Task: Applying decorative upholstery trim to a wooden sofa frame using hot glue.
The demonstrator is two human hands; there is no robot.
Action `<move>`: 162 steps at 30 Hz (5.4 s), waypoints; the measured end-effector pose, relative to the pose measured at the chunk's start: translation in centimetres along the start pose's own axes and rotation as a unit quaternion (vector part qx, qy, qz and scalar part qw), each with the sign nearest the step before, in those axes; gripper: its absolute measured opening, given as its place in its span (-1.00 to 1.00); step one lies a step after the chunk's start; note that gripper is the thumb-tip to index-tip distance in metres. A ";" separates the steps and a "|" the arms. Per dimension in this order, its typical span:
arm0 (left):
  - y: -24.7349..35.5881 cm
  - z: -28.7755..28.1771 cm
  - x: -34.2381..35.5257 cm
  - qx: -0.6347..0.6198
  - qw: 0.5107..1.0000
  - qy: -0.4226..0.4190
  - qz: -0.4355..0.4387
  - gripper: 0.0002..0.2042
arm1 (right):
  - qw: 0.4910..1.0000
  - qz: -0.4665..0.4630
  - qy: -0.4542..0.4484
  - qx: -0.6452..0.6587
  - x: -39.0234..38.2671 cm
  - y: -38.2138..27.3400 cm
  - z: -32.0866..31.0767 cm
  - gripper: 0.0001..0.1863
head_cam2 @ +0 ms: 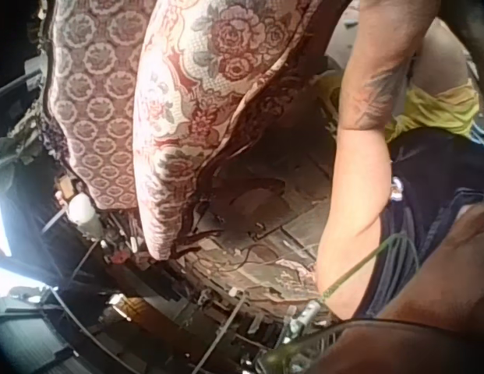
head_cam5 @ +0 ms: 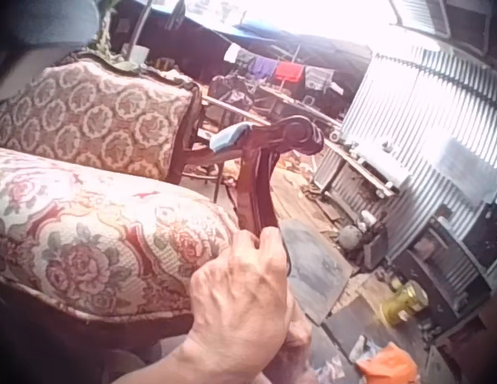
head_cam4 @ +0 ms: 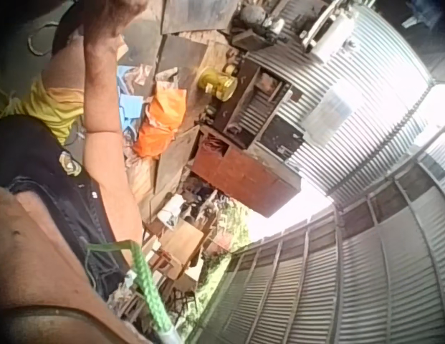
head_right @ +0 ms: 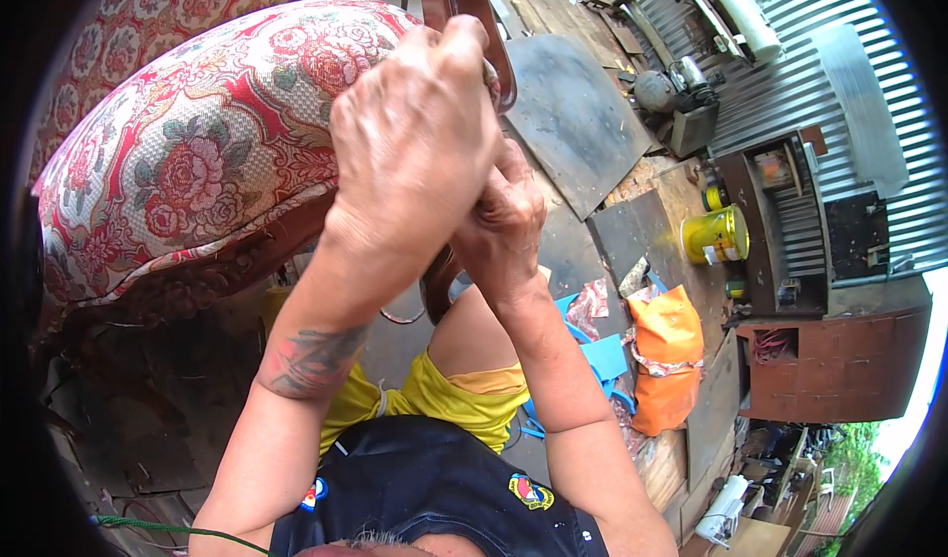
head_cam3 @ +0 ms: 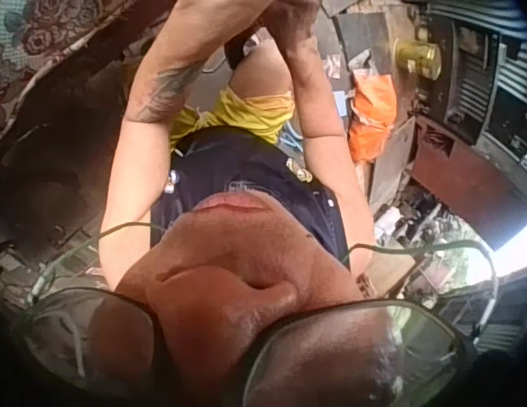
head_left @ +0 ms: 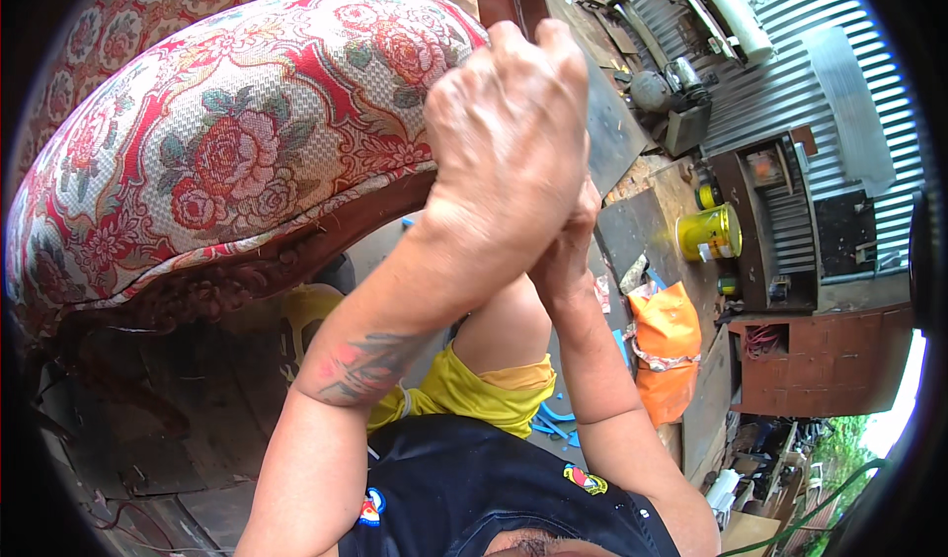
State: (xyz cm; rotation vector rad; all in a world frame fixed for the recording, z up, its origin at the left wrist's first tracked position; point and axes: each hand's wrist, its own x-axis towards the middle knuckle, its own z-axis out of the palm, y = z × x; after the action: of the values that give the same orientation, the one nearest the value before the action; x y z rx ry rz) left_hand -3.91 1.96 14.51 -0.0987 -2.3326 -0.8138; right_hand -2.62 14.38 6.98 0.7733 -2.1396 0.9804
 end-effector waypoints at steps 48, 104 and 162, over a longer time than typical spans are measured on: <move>4.6 1.4 -4.9 -0.043 0.994 0.004 0.101 -0.61 | 0.989 0.063 -0.033 -0.133 1.8 1.8 -4.3 -0.76; -17.0 18.6 -35.8 -0.219 0.569 -0.426 -0.669 -0.74 | 0.993 0.112 0.035 0.026 -0.5 -0.1 0.3 -0.63; -13.6 15.2 -33.1 -0.207 0.593 -0.403 -0.666 -0.57 | 0.988 0.118 0.075 0.059 -0.9 0.3 1.1 -0.73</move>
State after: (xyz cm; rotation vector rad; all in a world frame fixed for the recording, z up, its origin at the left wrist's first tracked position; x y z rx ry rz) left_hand 9.71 4.34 -21.80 1.5998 -2.6329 -2.4221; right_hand -2.62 13.88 5.62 0.4895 -2.0890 1.2580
